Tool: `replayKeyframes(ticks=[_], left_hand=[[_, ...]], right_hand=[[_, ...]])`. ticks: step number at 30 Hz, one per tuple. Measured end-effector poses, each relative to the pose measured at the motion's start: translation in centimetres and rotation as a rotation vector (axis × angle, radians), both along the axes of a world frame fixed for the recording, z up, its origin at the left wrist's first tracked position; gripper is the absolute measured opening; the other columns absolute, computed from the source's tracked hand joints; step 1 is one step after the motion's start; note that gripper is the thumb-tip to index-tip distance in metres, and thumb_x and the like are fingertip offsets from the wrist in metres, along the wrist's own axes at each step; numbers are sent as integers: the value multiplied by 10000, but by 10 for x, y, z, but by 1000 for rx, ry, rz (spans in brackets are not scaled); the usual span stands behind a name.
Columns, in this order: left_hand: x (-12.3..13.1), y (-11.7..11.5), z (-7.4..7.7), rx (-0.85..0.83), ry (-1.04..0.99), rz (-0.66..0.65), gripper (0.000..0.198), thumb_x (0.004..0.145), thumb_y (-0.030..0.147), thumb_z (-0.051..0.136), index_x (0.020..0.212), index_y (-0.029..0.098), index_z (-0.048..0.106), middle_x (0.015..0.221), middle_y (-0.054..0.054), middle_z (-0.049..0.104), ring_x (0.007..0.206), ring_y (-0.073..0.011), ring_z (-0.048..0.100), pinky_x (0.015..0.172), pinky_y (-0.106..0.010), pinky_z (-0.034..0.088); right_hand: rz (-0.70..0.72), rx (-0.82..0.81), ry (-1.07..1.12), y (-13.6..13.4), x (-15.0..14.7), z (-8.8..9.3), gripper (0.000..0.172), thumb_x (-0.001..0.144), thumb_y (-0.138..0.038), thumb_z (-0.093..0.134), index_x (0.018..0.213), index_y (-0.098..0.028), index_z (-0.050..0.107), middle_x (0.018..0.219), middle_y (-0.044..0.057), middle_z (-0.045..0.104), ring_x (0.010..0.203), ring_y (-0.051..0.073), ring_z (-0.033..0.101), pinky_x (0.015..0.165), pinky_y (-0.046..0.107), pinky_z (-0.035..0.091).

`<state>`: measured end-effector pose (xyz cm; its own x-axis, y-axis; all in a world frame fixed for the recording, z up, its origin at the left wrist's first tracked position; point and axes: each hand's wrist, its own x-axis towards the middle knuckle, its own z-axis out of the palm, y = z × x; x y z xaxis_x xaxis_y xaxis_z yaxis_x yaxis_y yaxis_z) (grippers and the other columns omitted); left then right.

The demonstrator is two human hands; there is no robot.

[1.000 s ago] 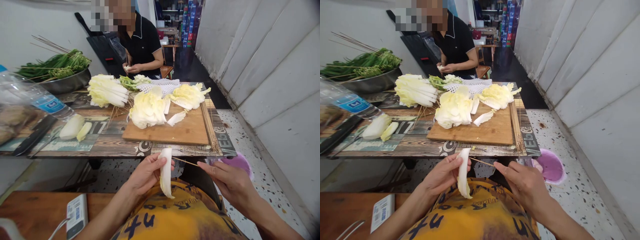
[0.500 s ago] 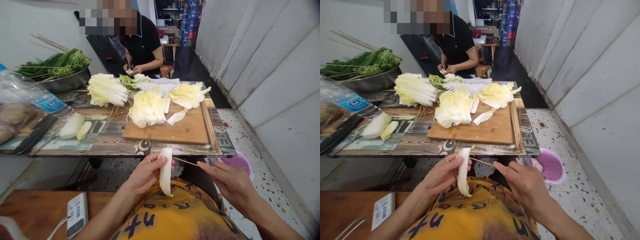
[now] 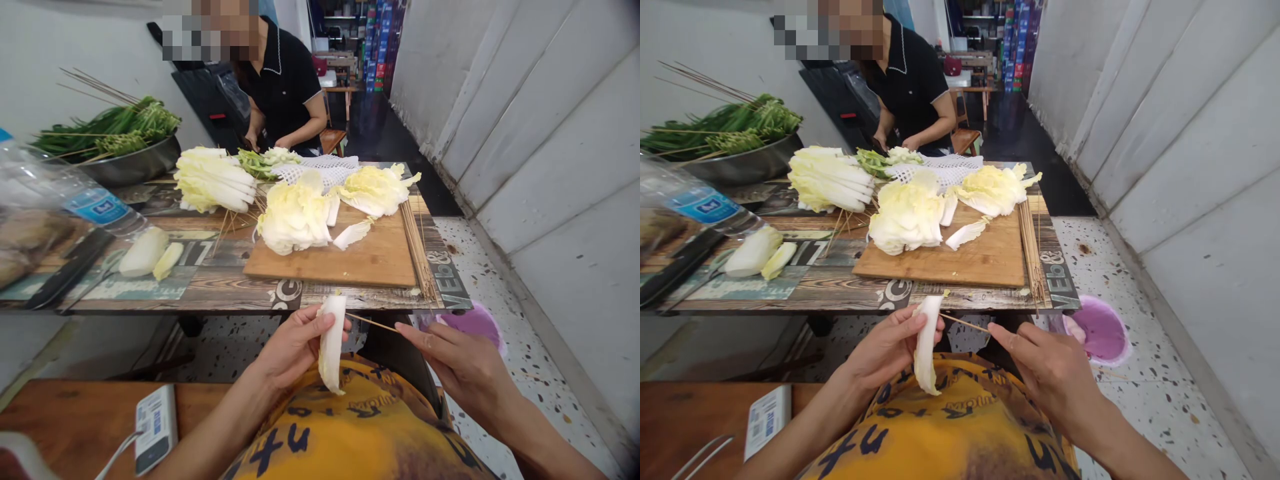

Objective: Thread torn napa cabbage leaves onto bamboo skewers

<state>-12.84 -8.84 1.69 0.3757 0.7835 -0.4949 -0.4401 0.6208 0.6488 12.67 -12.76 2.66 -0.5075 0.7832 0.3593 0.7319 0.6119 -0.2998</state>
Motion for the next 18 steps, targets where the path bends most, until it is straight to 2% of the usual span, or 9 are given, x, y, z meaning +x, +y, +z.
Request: replayKeyframes(ticks=[12, 18], left_hand=[[-1, -2, -3, 66, 67, -9, 246, 626, 300, 798, 758, 111, 713, 739, -62, 702, 615, -113, 626, 579, -187, 498], [-1, -2, -5, 85, 102, -50, 285, 608, 330, 803, 747, 94, 727, 675, -75, 695, 595, -125, 616, 574, -207, 490]], right_hand=[[21, 21, -21, 1, 0, 3, 363, 937, -140, 394, 1262, -216, 537, 642, -17, 510, 537, 106, 503, 486, 228, 327], [13, -14, -45, 1, 2, 4, 372, 945, -158, 369, 1263, -235, 547, 655, -9, 541, 538, 103, 514, 492, 227, 340]])
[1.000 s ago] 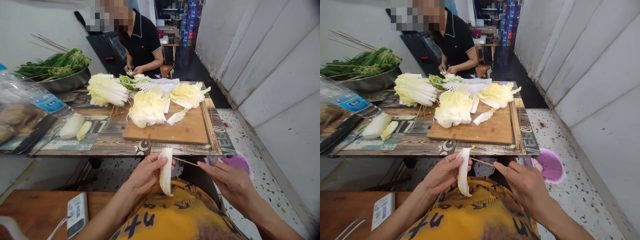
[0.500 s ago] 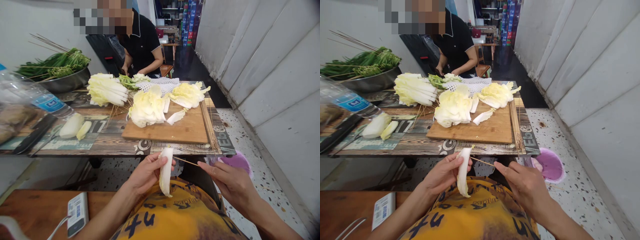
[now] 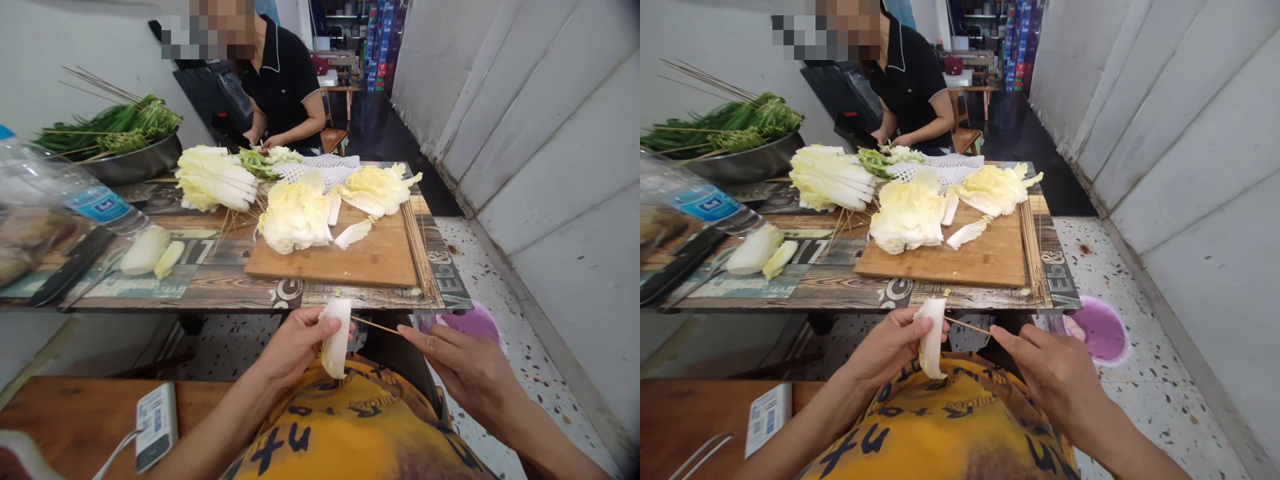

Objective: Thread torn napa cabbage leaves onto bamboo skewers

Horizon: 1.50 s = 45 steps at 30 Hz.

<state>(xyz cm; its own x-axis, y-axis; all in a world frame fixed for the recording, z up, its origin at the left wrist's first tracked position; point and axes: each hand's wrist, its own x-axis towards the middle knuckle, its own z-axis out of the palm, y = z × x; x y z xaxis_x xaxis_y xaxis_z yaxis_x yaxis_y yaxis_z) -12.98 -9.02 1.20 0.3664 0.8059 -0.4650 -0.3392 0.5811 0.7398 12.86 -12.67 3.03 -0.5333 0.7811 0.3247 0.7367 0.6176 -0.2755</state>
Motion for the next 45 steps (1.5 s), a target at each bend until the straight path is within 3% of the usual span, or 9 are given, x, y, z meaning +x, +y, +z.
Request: replayKeyframes(ticks=[19, 31, 39, 42, 45], left_hand=[[3, -1, 2, 21, 50, -75, 305, 570, 357, 814, 709, 93, 749, 689, -102, 703, 603, -145, 599, 596, -243, 473], [12, -1, 8, 28, 62, -108, 320, 541, 379, 823, 674, 99, 746, 649, -92, 697, 558, -140, 587, 546, -234, 463], [16, 10, 6, 78, 70, -53, 298, 582, 367, 802, 710, 104, 748, 662, -93, 703, 591, -151, 605, 600, -252, 477], [11, 12, 4, 99, 97, -77, 299, 590, 380, 794, 701, 106, 745, 659, -92, 700, 580, -149, 598, 588, -249, 468], [2, 13, 5, 165, 136, -151, 298, 601, 392, 786, 689, 110, 746, 674, -94, 702, 570, -147, 592, 570, -243, 457]], right_hand=[[76, -329, 183, 7, -2, 17, 317, 945, -191, 393, 1183, -224, 599, 787, 36, 667, 666, 122, 618, 576, 214, 451], [73, -352, 192, 10, -13, 22, 303, 941, -195, 397, 1148, -226, 617, 847, 46, 700, 705, 134, 643, 600, 215, 474], [-1, -311, 300, 17, -28, 19, 289, 922, -192, 425, 1103, -241, 644, 924, 48, 721, 787, 151, 669, 674, 241, 517], [8, -425, 334, 24, -26, 18, 278, 924, -214, 438, 1077, -248, 667, 954, 36, 723, 841, 153, 673, 726, 245, 526], [63, -594, 316, 28, -15, 23, 264, 926, -270, 455, 1054, -245, 684, 749, 1, 708, 673, 124, 658, 601, 198, 507]])
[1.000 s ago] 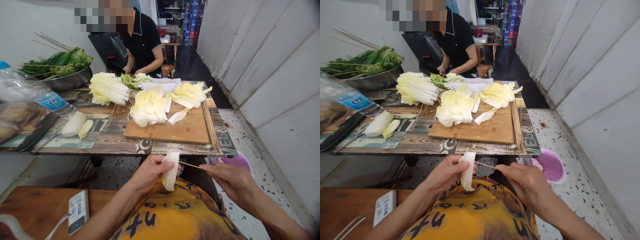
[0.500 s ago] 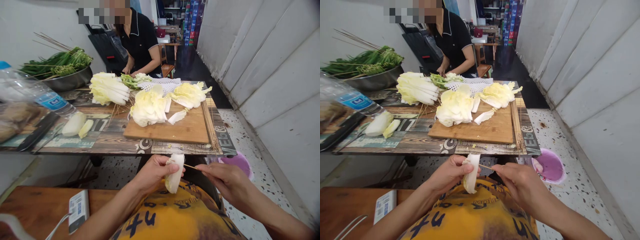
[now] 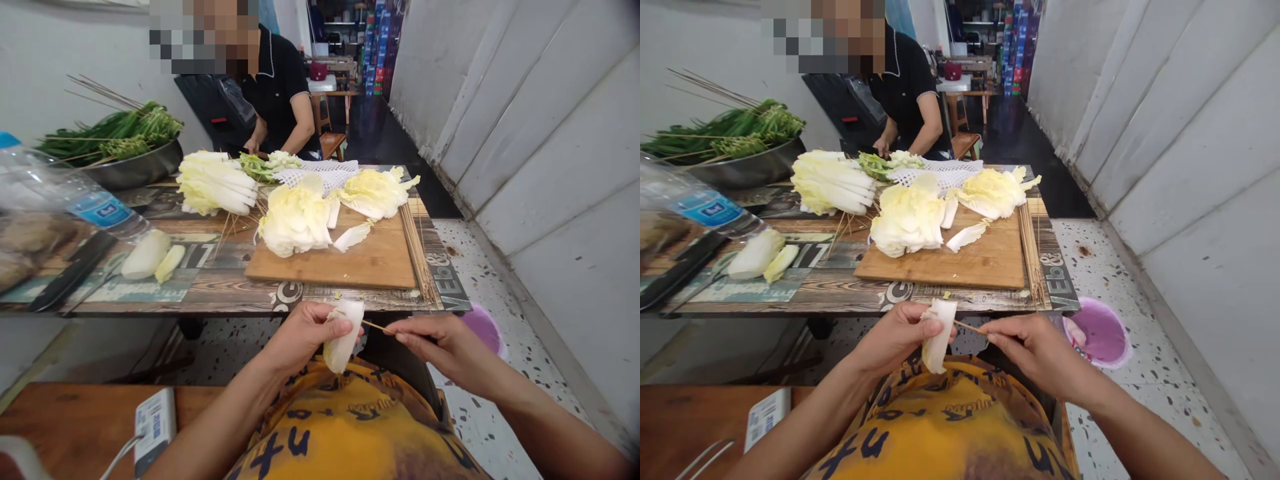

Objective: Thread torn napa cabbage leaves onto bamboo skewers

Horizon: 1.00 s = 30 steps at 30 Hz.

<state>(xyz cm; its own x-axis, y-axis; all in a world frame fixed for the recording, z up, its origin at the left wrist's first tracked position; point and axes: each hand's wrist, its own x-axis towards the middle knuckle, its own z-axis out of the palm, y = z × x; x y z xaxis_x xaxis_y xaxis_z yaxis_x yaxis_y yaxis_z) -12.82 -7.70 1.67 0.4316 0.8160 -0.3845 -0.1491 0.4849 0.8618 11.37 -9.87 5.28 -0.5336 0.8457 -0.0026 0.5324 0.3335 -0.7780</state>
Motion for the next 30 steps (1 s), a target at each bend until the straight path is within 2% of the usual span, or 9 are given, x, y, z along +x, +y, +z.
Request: replayKeyframes(ticks=[2, 6, 8, 12, 15, 19, 22, 26, 30], left_hand=[[-6, -1, 2, 40, 19, -24, 298, 607, 397, 782, 694, 114, 751, 670, -93, 702, 565, -146, 588, 558, -237, 449], [0, -5, 6, 66, 30, -77, 278, 606, 391, 781, 686, 126, 758, 630, -82, 697, 523, -141, 564, 523, -236, 421], [11, -7, 6, 58, 16, -136, 264, 603, 381, 781, 690, 132, 760, 636, -75, 699, 516, -141, 555, 523, -243, 414], [31, -5, 3, 124, 56, -130, 222, 646, 370, 749, 699, 154, 758, 656, -40, 696, 546, -142, 553, 543, -240, 404], [36, 4, 4, 313, 163, -173, 242, 716, 387, 688, 734, 155, 754, 700, -38, 698, 616, -174, 582, 577, -251, 417], [33, 30, 12, 864, 573, 24, 292, 817, 366, 589, 1016, 183, 700, 1010, -85, 689, 949, -248, 593, 867, -326, 406], [34, 57, 13, 1203, 1035, 101, 292, 877, 265, 484, 1119, 173, 619, 1149, -141, 616, 1121, -289, 487, 971, -412, 293], [46, 90, 7, 1272, 1485, 51, 274, 868, 149, 404, 1071, 87, 578, 1059, -203, 604, 1057, -310, 475, 939, -458, 265], [56, 108, 1, 1249, 1598, -5, 276, 845, 68, 354, 907, 67, 623, 866, -194, 631, 950, -292, 511, 931, -465, 255]], right_hand=[[39, -32, -11, -1, 7, 3, 257, 922, -285, 467, 1050, -233, 685, 668, -10, 678, 590, 108, 625, 542, 181, 478], [20, 0, 48, -9, 3, 5, 247, 931, -268, 452, 972, -228, 692, 844, 16, 720, 732, 122, 660, 632, 186, 495], [18, 23, 74, -13, -6, 2, 265, 940, -257, 426, 932, -226, 689, 848, 11, 723, 730, 115, 660, 627, 178, 490], [-108, 127, 38, -12, -19, -5, 242, 924, -231, 436, 901, -211, 677, 775, 4, 710, 662, 114, 643, 589, 191, 482], [-201, 176, 35, -9, -13, -9, 231, 917, -240, 446, 906, -216, 676, 770, 1, 706, 668, 125, 644, 601, 209, 494], [-357, 181, 67, -11, 11, -13, 208, 897, -294, 494, 935, -208, 680, 822, 20, 707, 722, 145, 645, 648, 225, 506], [-450, 107, 79, -19, 27, -19, 233, 888, -342, 507, 916, -187, 678, 673, 6, 643, 584, 125, 575, 513, 205, 457], [-499, -14, 139, -29, 32, -31, 291, 893, -381, 490, 989, -168, 664, 600, -12, 565, 482, 98, 473, 394, 189, 355], [-551, -5, 168, -31, 27, -36, 316, 878, -404, 501, 995, -165, 672, 621, -4, 579, 491, 104, 484, 405, 192, 375]])
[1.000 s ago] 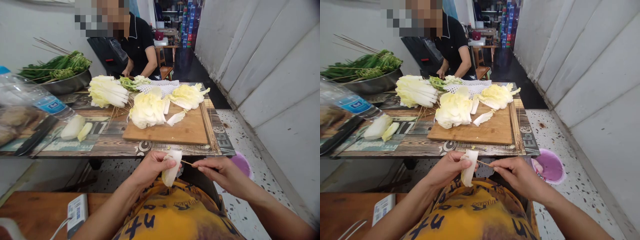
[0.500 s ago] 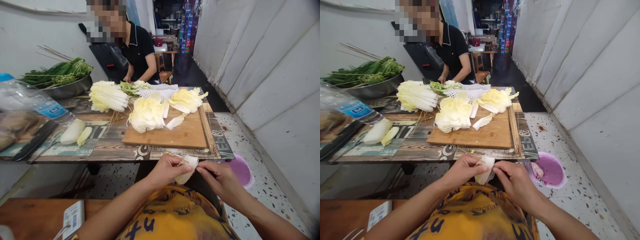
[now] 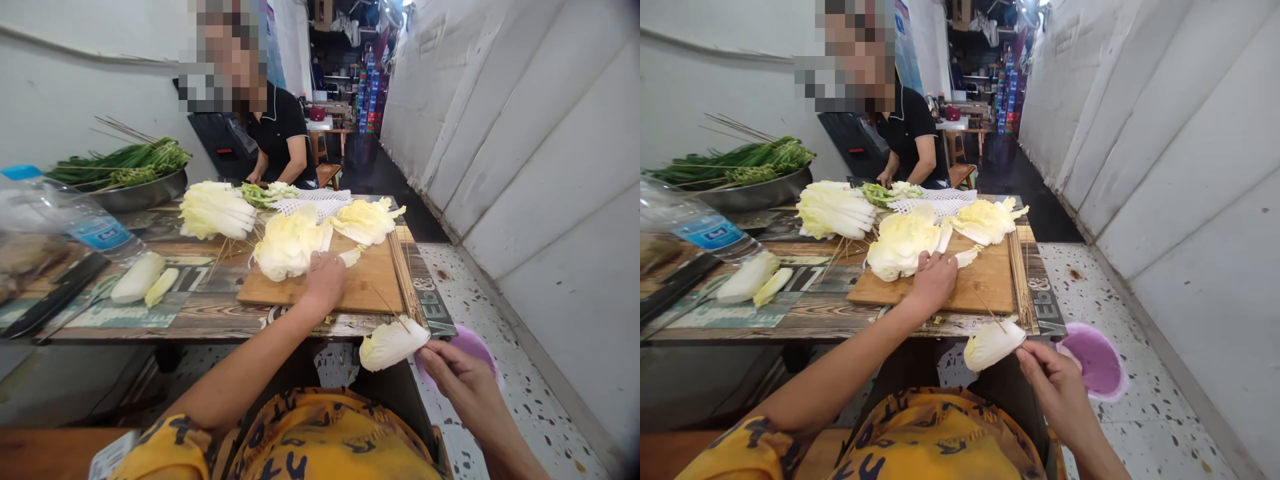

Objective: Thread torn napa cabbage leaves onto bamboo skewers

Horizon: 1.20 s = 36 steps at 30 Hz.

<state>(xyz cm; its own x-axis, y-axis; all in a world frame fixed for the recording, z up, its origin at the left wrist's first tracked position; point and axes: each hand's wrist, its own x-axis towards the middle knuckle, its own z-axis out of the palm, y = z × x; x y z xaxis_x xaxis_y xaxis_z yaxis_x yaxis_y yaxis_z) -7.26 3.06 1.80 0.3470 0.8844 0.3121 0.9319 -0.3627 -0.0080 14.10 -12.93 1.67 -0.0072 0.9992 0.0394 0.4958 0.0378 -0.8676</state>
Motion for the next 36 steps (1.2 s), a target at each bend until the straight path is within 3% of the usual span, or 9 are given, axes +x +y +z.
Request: replayKeyframes(ticks=[3, 5, 10, 16, 20, 25, 29, 36], left_hand=[[0, 4, 2, 1, -31, -27, 258, 817, 58, 391, 832, 98, 645, 825, -168, 628, 902, -283, 531, 897, -481, 287], [-5, 4, 5, -23, -153, -57, 247, 794, 74, 439, 902, 113, 657, 884, -153, 622, 883, -267, 541, 844, -452, 349], [-32, -6, 14, -266, -810, -171, 417, 762, 176, 559, 1178, 172, 585, 1003, -78, 634, 833, -171, 573, 749, -297, 451], [-56, -31, 18, -569, -1452, -76, 325, 652, 308, 740, 930, 147, 694, 885, -45, 692, 760, -141, 595, 713, -244, 454], [-60, -46, 22, -702, -1742, -86, 318, 625, 269, 772, 919, 166, 707, 865, -36, 699, 759, -132, 596, 688, -224, 459], [-68, -57, 17, -850, -1687, -134, 390, 678, 249, 754, 1055, 183, 680, 890, -42, 699, 772, -123, 598, 698, -209, 458], [-69, -65, 7, -954, -1649, -110, 288, 694, 291, 747, 947, 159, 707, 838, -44, 702, 731, -115, 598, 658, -195, 456], [-66, -73, -4, -1053, -1730, -52, 276, 715, 345, 727, 895, 137, 699, 759, -50, 689, 640, -102, 595, 597, -191, 463]], right_hand=[[-29, 29, -22, 1, -1, -1, 320, 865, -420, 512, 975, -176, 688, 636, 2, 598, 548, 127, 529, 481, 206, 440], [-42, 30, -34, 1, 0, -2, 333, 865, -429, 509, 982, -175, 690, 656, 11, 619, 580, 140, 550, 514, 215, 461], [-57, 38, -47, 3, 1, -3, 330, 863, -427, 513, 991, -181, 690, 663, 4, 641, 587, 138, 574, 533, 207, 470], [65, 74, -59, 10, -8, 8, 283, 889, -368, 495, 1007, -194, 684, 843, 18, 695, 768, 151, 633, 682, 203, 490], [126, 82, -68, 13, -16, 14, 266, 897, -339, 491, 1020, -201, 682, 885, 19, 711, 803, 152, 643, 711, 200, 488], [206, 66, -119, 14, -20, 20, 264, 911, -302, 465, 1032, -209, 680, 952, 24, 720, 797, 140, 647, 708, 195, 487], [253, 45, -149, 13, -19, 21, 256, 913, -281, 459, 1035, -220, 676, 970, 19, 721, 819, 139, 657, 715, 198, 488], [279, 17, -171, 13, -18, 19, 258, 918, -293, 454, 1056, -246, 666, 1000, 3, 719, 852, 141, 663, 730, 207, 496]])
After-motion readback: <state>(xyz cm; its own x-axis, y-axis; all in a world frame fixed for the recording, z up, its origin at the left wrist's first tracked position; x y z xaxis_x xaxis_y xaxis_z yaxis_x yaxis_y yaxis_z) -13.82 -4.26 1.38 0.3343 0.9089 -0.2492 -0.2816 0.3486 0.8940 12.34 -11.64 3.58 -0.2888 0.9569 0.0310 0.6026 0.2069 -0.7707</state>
